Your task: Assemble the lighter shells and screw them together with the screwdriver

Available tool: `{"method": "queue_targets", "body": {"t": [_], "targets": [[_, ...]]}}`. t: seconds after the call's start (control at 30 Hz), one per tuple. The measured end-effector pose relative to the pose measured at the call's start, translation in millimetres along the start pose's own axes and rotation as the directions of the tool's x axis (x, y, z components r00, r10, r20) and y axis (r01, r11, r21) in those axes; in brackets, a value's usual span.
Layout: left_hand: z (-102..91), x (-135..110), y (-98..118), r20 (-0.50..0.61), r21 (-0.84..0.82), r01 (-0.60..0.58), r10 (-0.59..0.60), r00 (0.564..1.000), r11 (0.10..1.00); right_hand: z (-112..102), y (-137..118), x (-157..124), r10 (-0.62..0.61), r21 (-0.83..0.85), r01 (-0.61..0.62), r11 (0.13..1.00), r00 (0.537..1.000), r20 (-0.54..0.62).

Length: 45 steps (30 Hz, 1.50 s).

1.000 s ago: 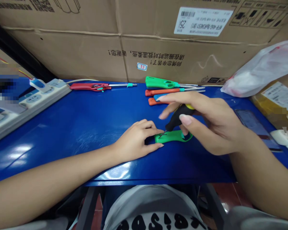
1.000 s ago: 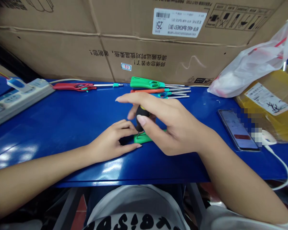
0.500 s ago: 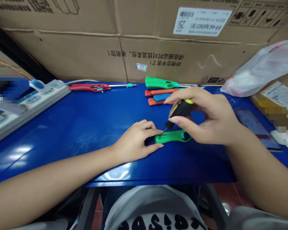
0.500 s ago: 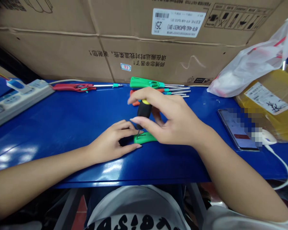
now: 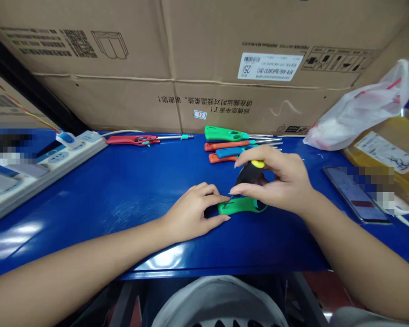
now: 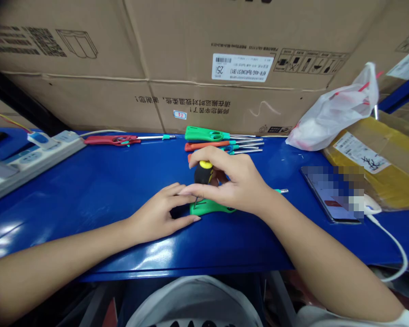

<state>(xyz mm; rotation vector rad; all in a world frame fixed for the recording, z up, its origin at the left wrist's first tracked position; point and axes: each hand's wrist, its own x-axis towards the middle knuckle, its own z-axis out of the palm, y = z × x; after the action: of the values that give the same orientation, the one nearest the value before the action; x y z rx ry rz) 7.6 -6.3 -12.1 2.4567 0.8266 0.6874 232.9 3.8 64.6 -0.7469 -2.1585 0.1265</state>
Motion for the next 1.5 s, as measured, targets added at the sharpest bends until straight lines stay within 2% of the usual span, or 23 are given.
{"method": "queue_targets", "body": {"t": [0.07,0.17,0.23,0.33,0.4,0.47,0.6,0.67,0.77,0.83,0.9,1.03,1.1,1.23,1.3,1.43,1.5], "targets": [[-0.9,0,1,0.001,-0.007,0.001,-0.001,1.0,1.0,-1,-1,0,-0.016,0.031,0.015,0.999,0.999,0.028],[-1.8,1,1,0.006,-0.023,0.008,-0.008,1.0,1.0,-2,-2,0,0.004,0.228,-0.029,0.973,0.994,0.109],[-1.3,1,1,0.008,-0.018,0.009,-0.009,1.0,1.0,-2,-3,0,0.015,0.279,-0.038,0.96,0.996,0.085],[0.2,1,-1,0.0,0.006,0.001,-0.001,1.0,1.0,1,-2,1,-0.059,0.1,0.061,0.993,0.998,-0.018],[0.5,1,-1,-0.008,0.011,-0.007,0.007,1.0,1.0,0,-2,1,-0.116,-0.034,0.115,0.993,0.993,-0.023],[0.0,1,0,-0.004,0.0,-0.004,0.004,1.0,1.0,-3,-3,1,-0.115,-0.034,0.117,0.993,0.993,0.04],[-0.6,2,1,0.006,-0.019,0.009,-0.009,1.0,1.0,-8,-7,0,-0.045,0.174,0.009,0.985,0.978,0.205],[0.3,2,0,-0.007,-0.012,0.0,0.0,1.0,1.0,-6,-9,0,-0.04,0.153,0.01,0.988,0.981,0.189],[1.5,1,-1,-0.026,0.008,-0.005,0.005,1.0,1.0,-1,-12,2,-0.107,-0.013,0.108,0.994,0.991,0.083],[1.2,1,0,-0.019,0.013,0.003,-0.002,1.0,1.0,-1,-15,3,-0.131,-0.115,0.138,0.984,0.989,0.063],[0.3,2,1,-0.005,0.005,0.01,-0.01,1.0,1.0,-5,-18,5,-0.1,-0.127,0.117,0.985,0.986,0.132],[-1.1,3,3,0.0,-0.015,0.022,-0.022,1.0,1.0,-15,-23,7,-0.068,0.069,0.049,0.996,0.949,0.309],[-1.0,3,3,-0.001,-0.004,0.02,-0.02,1.0,1.0,-14,-22,6,-0.077,0.075,0.058,0.995,0.956,0.284],[-0.3,3,2,-0.013,0.008,0.005,-0.005,1.0,1.0,-5,-18,4,0.003,-0.097,0.01,0.995,0.991,0.134],[-0.3,3,2,-0.015,-0.002,0.005,-0.005,1.0,1.0,-3,-16,4,0.041,-0.137,-0.023,0.99,0.99,0.134],[-0.8,4,3,0.005,-0.008,0.029,-0.029,1.0,1.0,-6,-16,4,0.003,0.05,-0.014,0.999,0.978,0.209],[-0.4,3,3,0.007,-0.015,0.035,-0.035,0.999,0.999,-6,-15,4,0.004,0.109,-0.024,0.994,0.983,0.183]]}}
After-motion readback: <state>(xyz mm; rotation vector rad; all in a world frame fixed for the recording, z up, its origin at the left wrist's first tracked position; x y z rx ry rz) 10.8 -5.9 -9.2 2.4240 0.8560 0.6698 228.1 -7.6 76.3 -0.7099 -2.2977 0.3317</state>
